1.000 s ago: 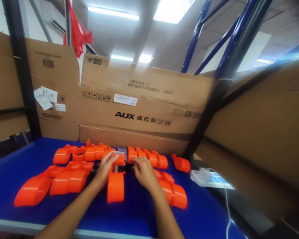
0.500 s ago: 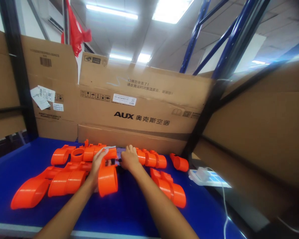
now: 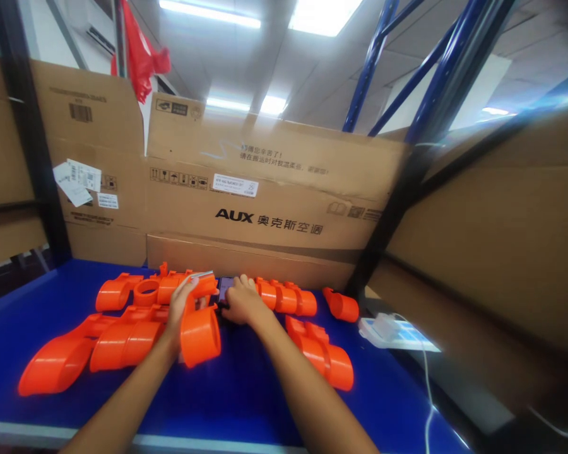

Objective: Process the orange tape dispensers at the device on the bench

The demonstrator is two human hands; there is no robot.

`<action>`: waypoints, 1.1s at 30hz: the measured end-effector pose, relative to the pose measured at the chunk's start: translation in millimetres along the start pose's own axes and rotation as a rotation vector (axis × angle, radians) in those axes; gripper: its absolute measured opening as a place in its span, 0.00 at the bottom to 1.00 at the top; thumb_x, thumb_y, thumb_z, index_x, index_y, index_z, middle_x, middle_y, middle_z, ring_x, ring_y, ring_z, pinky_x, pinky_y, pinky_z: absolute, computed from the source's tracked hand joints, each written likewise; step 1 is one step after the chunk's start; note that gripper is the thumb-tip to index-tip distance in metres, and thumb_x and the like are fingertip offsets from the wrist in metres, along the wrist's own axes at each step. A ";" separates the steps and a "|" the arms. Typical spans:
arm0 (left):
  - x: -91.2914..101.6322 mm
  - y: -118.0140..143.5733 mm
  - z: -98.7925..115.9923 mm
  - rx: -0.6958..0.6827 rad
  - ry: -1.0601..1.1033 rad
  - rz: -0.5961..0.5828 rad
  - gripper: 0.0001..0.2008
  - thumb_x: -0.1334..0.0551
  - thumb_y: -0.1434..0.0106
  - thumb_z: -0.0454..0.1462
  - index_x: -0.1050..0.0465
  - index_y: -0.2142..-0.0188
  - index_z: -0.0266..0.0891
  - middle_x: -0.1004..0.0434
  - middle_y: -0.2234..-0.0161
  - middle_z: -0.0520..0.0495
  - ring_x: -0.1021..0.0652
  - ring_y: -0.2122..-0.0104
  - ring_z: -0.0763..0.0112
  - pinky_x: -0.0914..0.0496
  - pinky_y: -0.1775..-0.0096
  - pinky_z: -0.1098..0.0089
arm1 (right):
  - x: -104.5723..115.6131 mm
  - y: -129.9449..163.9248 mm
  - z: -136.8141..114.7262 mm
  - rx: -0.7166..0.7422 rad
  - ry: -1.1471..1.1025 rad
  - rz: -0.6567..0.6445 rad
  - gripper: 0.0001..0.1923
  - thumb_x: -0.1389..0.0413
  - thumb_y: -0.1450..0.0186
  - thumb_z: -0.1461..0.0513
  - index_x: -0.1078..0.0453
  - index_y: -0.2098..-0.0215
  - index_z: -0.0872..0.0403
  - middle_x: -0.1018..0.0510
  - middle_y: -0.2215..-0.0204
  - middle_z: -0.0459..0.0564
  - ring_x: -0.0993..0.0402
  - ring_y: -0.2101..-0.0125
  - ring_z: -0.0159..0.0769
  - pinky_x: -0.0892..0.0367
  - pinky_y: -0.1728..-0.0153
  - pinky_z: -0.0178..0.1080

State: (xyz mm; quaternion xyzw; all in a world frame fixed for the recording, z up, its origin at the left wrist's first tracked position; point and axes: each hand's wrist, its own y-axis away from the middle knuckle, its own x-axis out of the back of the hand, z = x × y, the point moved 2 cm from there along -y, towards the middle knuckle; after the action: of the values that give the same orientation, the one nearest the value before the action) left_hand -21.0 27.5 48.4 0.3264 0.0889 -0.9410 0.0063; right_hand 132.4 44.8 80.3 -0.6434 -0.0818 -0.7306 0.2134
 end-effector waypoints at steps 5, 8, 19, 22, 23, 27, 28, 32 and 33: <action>-1.4 3.0 -2.7 -0.026 -0.040 -0.027 0.13 0.33 0.47 0.45 0.31 0.73 0.38 0.31 0.84 0.55 0.32 0.85 0.75 0.39 0.82 0.74 | 3.5 7.6 -1.4 0.032 -0.029 -0.051 0.13 0.39 0.43 0.57 0.22 0.64 0.55 0.26 0.58 0.61 0.37 0.51 0.53 0.42 0.51 0.49; -0.9 2.7 -3.2 -0.028 -0.058 -0.024 0.13 0.34 0.46 0.46 0.31 0.73 0.39 0.33 0.85 0.55 0.32 0.86 0.74 0.40 0.82 0.73 | 5.9 11.7 0.1 0.030 -0.047 -0.068 0.10 0.38 0.46 0.59 0.21 0.67 0.54 0.25 0.60 0.60 0.35 0.52 0.53 0.40 0.52 0.48; -6.7 5.5 -3.9 -0.003 -0.137 -0.082 0.19 0.31 0.48 0.47 0.29 0.63 0.37 0.30 0.83 0.55 0.32 0.86 0.75 0.40 0.81 0.75 | 21.8 16.6 13.8 -0.010 -0.172 0.045 0.11 0.46 0.37 0.63 0.22 0.59 0.51 0.23 0.59 0.56 0.33 0.54 0.47 0.41 0.53 0.45; -12.2 9.4 -7.6 0.032 -0.171 -0.136 0.24 0.31 0.48 0.48 0.32 0.55 0.40 0.29 0.81 0.57 0.33 0.87 0.76 0.41 0.82 0.76 | 36.6 19.4 23.0 0.044 -0.475 0.245 0.14 0.50 0.31 0.59 0.25 0.52 0.51 0.22 0.58 0.52 0.31 0.56 0.40 0.39 0.54 0.41; -13.5 10.6 -9.2 0.035 -0.191 -0.160 0.25 0.31 0.47 0.48 0.33 0.54 0.41 0.30 0.82 0.58 0.33 0.87 0.76 0.42 0.82 0.76 | 40.4 20.5 25.0 0.087 -0.611 0.287 0.15 0.51 0.30 0.58 0.26 0.51 0.51 0.21 0.58 0.51 0.30 0.58 0.38 0.38 0.55 0.39; -16.0 14.5 -13.6 0.014 -0.256 -0.245 0.22 0.34 0.44 0.49 0.36 0.55 0.42 0.33 0.84 0.60 0.35 0.88 0.76 0.43 0.82 0.76 | 44.9 23.5 25.8 0.216 -0.887 0.283 0.13 0.47 0.31 0.56 0.24 0.57 0.54 0.20 0.66 0.47 0.29 0.68 0.32 0.36 0.66 0.34; -16.1 15.0 -14.0 0.011 -0.261 -0.255 0.22 0.34 0.43 0.49 0.36 0.56 0.42 0.33 0.84 0.59 0.34 0.88 0.76 0.43 0.82 0.76 | 44.3 23.9 25.1 0.219 -0.885 0.284 0.12 0.45 0.33 0.56 0.24 0.60 0.54 0.21 0.68 0.46 0.30 0.70 0.32 0.36 0.67 0.33; -16.5 13.8 -16.2 0.025 -0.249 -0.261 0.23 0.33 0.45 0.49 0.36 0.56 0.43 0.33 0.83 0.59 0.35 0.89 0.77 0.46 0.83 0.77 | 41.4 26.5 25.0 0.197 -0.853 0.336 0.08 0.42 0.36 0.58 0.24 0.65 0.54 0.21 0.69 0.46 0.29 0.68 0.32 0.35 0.64 0.34; -16.5 12.6 -17.1 0.032 -0.249 -0.259 0.23 0.32 0.45 0.49 0.36 0.55 0.43 0.33 0.83 0.60 0.36 0.89 0.78 0.47 0.83 0.77 | 41.1 27.5 26.2 0.189 -0.848 0.351 0.08 0.42 0.36 0.58 0.24 0.66 0.54 0.21 0.69 0.47 0.29 0.67 0.33 0.35 0.62 0.35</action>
State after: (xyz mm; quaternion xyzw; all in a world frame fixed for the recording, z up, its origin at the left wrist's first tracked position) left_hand 3.4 17.3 43.2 0.1934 0.1136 -0.9684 -0.1094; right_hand 164.2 22.0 120.3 -0.8671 -0.1177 -0.3453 0.3391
